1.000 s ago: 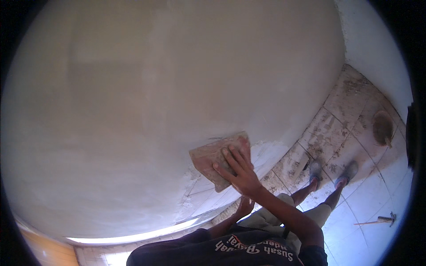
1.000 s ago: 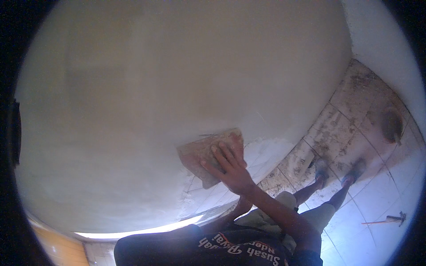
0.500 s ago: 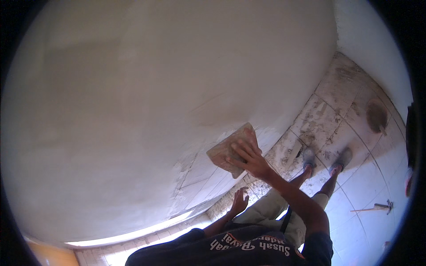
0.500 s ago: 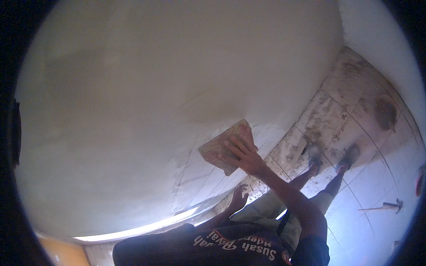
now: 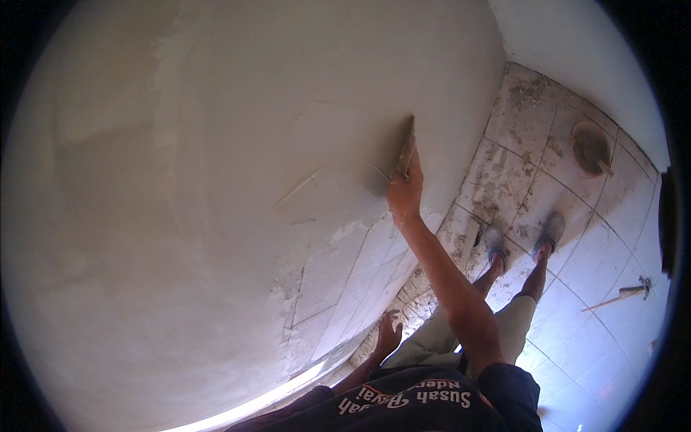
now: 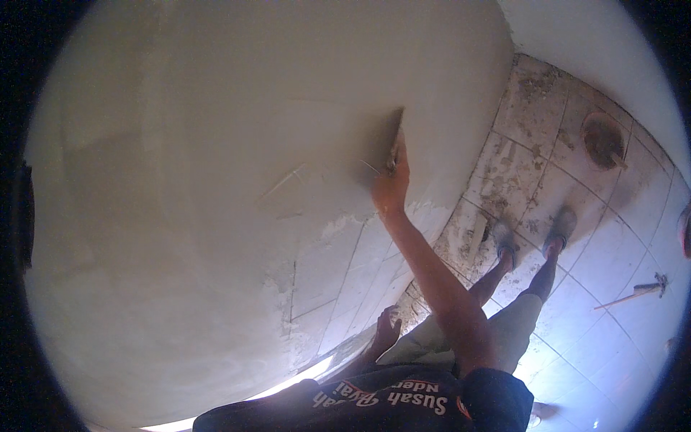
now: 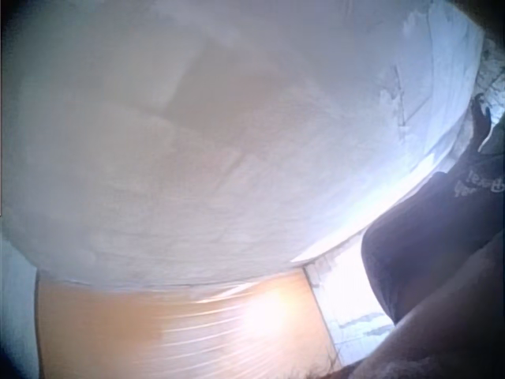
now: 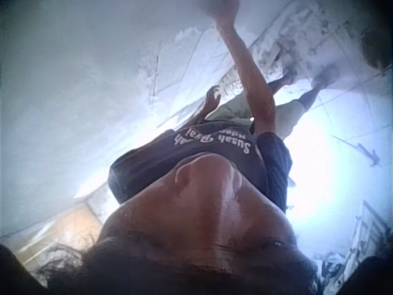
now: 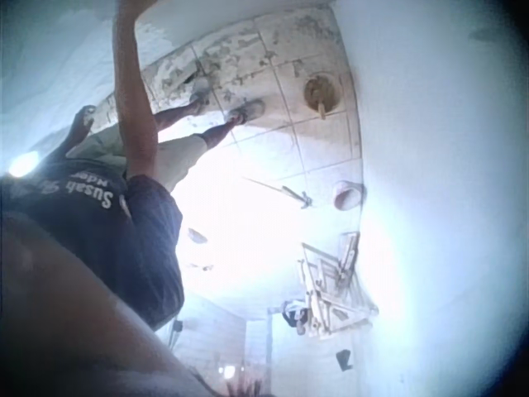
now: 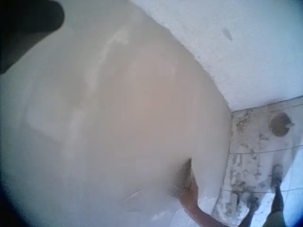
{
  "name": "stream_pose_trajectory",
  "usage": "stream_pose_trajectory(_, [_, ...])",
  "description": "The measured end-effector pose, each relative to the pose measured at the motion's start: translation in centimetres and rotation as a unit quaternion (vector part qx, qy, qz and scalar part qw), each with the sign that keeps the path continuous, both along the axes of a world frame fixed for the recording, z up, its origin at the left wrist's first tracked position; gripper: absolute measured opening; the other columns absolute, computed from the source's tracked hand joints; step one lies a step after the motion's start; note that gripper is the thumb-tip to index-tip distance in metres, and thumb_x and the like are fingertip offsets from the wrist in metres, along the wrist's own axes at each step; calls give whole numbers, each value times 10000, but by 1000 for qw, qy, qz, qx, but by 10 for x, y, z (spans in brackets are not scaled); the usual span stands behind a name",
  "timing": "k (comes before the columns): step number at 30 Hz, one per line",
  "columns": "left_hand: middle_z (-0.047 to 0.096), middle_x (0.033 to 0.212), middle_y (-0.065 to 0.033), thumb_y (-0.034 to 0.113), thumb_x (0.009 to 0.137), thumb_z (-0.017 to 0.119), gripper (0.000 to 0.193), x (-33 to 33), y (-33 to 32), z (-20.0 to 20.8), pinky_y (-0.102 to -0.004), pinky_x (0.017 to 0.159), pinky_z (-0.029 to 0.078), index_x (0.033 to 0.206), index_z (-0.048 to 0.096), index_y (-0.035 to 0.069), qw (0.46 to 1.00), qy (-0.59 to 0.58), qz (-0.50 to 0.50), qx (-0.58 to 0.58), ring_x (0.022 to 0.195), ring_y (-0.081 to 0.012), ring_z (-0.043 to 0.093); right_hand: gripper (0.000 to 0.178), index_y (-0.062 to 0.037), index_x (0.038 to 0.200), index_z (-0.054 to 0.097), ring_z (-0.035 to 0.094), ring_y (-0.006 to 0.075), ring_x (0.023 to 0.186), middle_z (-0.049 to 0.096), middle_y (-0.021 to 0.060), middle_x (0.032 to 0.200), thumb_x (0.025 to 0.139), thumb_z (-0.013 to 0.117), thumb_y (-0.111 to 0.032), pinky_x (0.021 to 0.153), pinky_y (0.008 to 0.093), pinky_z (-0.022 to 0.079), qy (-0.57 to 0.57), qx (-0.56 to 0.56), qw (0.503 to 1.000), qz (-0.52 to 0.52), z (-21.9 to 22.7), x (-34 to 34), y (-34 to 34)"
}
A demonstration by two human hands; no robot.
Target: The person scoops plaster from a bucket using a trowel and applies it to a tiled wall, smoothing the surface with broad strokes. They work on different sections of the wall, occasionally squatting to reach lower areas, and later interact with another person who is also working on the wall.
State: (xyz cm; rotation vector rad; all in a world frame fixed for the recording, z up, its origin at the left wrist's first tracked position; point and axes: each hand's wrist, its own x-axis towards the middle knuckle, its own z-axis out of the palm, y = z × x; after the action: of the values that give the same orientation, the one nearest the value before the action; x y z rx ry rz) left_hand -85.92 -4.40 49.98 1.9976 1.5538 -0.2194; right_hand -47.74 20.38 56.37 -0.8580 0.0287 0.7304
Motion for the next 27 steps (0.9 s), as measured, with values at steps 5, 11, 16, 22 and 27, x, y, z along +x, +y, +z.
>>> stream_pose_trajectory(5, [573, 1206, -195, 43, 872, 624, 503, 4, 1, -4, -516, 1013, 383, 1355, 487, 74, 1000, -7, -2, -15, 1148, -363, 548, 773, -51, 1586, 283, 273, 395, 1504, 298, 251, 1609, 860, 436, 167, 1247, 457, 213, -265, -87, 959, 45, 68, -9, -13])
stream_pose_trajectory(11, [514, 1353, -267, 75, 894, 615, 556, -32, -6, -25, -543, 1103, 340, 1416, 434, 11, 999, 45, 0, 8, 1284, -441, 472, 880, -270, 1539, 426, 186, 512, 1503, 218, 253, 1633, 769, 653, 89, 1174, 730, 112, -508, -32, 854, 109, 83, -81, -49])
stream_pose_trajectory(16, [443, 1435, -325, 116, 912, 625, 591, -33, 3, -46, -549, 1154, 301, 1438, 405, -40, 999, -13, -52, -4, 1363, -490, 392, 722, -426, 1459, 506, 226, 487, 1496, 299, 209, 1609, 830, 703, -131, 1164, 748, 123, -604, 57, 772, 192, 34, -142, -89])
stream_pose_trajectory(22, [523, 1307, -303, 99, 905, 635, 517, -29, -5, -34, -550, 1090, 352, 1370, 451, -34, 997, -1, -53, 49, 1257, -478, 469, 694, -417, 1501, 459, 217, 459, 1513, 241, 176, 1655, 884, 703, -211, 1212, 666, 118, -545, 81, 818, 164, 33, -99, -113])
stream_pose_trajectory(27, [581, 1201, -214, 49, 875, 635, 519, -11, -7, -13, -519, 1011, 393, 1369, 478, 70, 1000, -23, 16, -13, 1155, -398, 536, 917, -280, 1523, 460, 285, 462, 1480, 301, 265, 1578, 722, 647, 125, 1225, 644, 147, -477, -33, 877, 49, 61, 16, -44])
